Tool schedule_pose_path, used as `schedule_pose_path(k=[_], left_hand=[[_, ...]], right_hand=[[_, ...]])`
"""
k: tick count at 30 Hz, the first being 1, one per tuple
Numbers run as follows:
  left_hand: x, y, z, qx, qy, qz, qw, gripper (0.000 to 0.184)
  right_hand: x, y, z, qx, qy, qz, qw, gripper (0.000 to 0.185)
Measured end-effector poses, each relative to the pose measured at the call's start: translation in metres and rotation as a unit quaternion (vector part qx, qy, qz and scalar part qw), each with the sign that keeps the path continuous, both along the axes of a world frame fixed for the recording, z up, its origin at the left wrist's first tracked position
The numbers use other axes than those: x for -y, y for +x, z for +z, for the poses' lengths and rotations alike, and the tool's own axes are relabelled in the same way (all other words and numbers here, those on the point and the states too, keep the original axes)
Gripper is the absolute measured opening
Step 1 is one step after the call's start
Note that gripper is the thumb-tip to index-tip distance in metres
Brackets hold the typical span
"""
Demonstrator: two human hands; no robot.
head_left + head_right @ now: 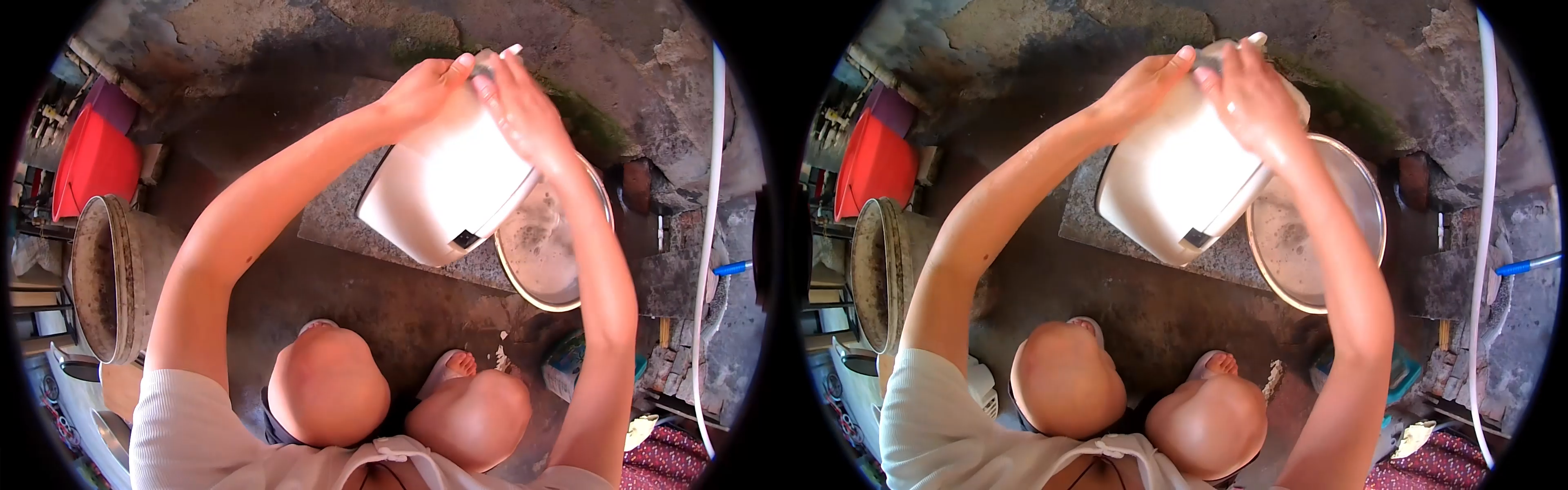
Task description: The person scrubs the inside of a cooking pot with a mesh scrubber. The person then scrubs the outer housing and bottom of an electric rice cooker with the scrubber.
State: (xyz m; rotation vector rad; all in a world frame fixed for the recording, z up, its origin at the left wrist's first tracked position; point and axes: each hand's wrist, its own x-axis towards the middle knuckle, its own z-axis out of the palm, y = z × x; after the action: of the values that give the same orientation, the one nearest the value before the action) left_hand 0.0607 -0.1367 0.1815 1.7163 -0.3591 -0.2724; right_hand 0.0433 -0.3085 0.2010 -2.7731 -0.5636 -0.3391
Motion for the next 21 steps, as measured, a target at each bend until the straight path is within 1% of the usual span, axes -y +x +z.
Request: schedule_pose_path(k=[2, 3, 5, 6, 7, 8, 9, 11, 12, 13, 14, 15, 16, 18, 19, 20, 21], left_hand=[[0.0, 0.001, -0.005, 0.071, -0.002, 0.005, 0.997, 0.062], [-0.001, 0.001, -0.006, 0.076, 0.006, 0.007, 0.997, 0.061], [-0.004, -0.005, -0.003, 0.08, 0.021, 0.014, 0.996, 0.059], [-0.005, -0.007, -0.001, 0.064, 0.032, 0.009, 0.997, 0.058], [-0.005, -0.008, 0.002, 0.048, 0.043, 0.003, 0.998, 0.057], [-0.005, -0.009, 0.004, 0.035, 0.053, -0.003, 0.998, 0.055], [-0.007, -0.014, 0.003, 0.029, 0.029, -0.007, 0.999, 0.054], [-0.02, -0.044, -0.01, 0.007, -0.018, -0.019, 1.0, 0.051], [-0.033, -0.065, -0.022, 0.002, 0.011, -0.016, 1.0, 0.046], [-0.039, -0.086, -0.043, 0.072, 0.008, 0.044, 0.996, 0.044], [-0.047, -0.096, -0.066, 0.108, 0.028, 0.087, 0.99, 0.045], [-0.046, -0.095, -0.061, 0.062, 0.019, 0.11, 0.992, 0.046], [-0.043, -0.091, -0.051, 0.015, 0.006, 0.138, 0.99, 0.047], [-0.047, -0.065, -0.008, 0.003, 0.039, 0.12, 0.992, 0.049], [-0.047, -0.054, 0.016, -0.007, 0.097, 0.099, 0.99, 0.05], [-0.047, -0.042, 0.035, -0.013, 0.156, 0.079, 0.985, 0.052], [-0.045, -0.031, 0.044, 0.015, 0.203, 0.068, 0.977, 0.052]], right_hand=[[-0.013, -0.019, -0.007, 0.086, -0.03, 0.054, 0.994, 0.067], [-0.017, -0.026, -0.011, 0.128, -0.042, 0.081, 0.988, 0.066], [0.001, -0.007, -0.012, 0.07, 0.005, 0.074, 0.995, 0.062], [0.016, 0.007, -0.012, 0.043, 0.027, 0.07, 0.996, 0.06], [0.03, 0.02, -0.016, 0.06, 0.041, 0.082, 0.994, 0.055], [0.033, 0.026, -0.016, 0.06, 0.042, 0.085, 0.994, 0.054], [0.036, 0.03, -0.015, 0.06, 0.043, 0.089, 0.993, 0.053], [0.043, 0.037, -0.019, 0.058, 0.061, 0.088, 0.993, 0.05], [0.046, 0.043, -0.02, 0.043, 0.073, 0.08, 0.993, 0.05], [0.049, 0.048, -0.021, 0.03, 0.086, 0.071, 0.993, 0.049], [0.053, 0.053, -0.022, 0.016, 0.1, 0.06, 0.993, 0.049], [0.047, 0.056, -0.02, -0.018, 0.122, 0.04, 0.992, 0.047], [0.049, 0.058, -0.017, -0.023, 0.127, 0.042, 0.991, 0.046], [0.05, 0.062, -0.013, -0.029, 0.148, 0.041, 0.988, 0.045], [0.049, 0.055, -0.014, -0.13, 0.234, 0.012, 0.963, 0.041], [0.047, 0.049, -0.021, -0.155, 0.274, -0.009, 0.949, 0.039], [0.047, 0.046, -0.03, -0.171, 0.312, -0.03, 0.934, 0.038]])
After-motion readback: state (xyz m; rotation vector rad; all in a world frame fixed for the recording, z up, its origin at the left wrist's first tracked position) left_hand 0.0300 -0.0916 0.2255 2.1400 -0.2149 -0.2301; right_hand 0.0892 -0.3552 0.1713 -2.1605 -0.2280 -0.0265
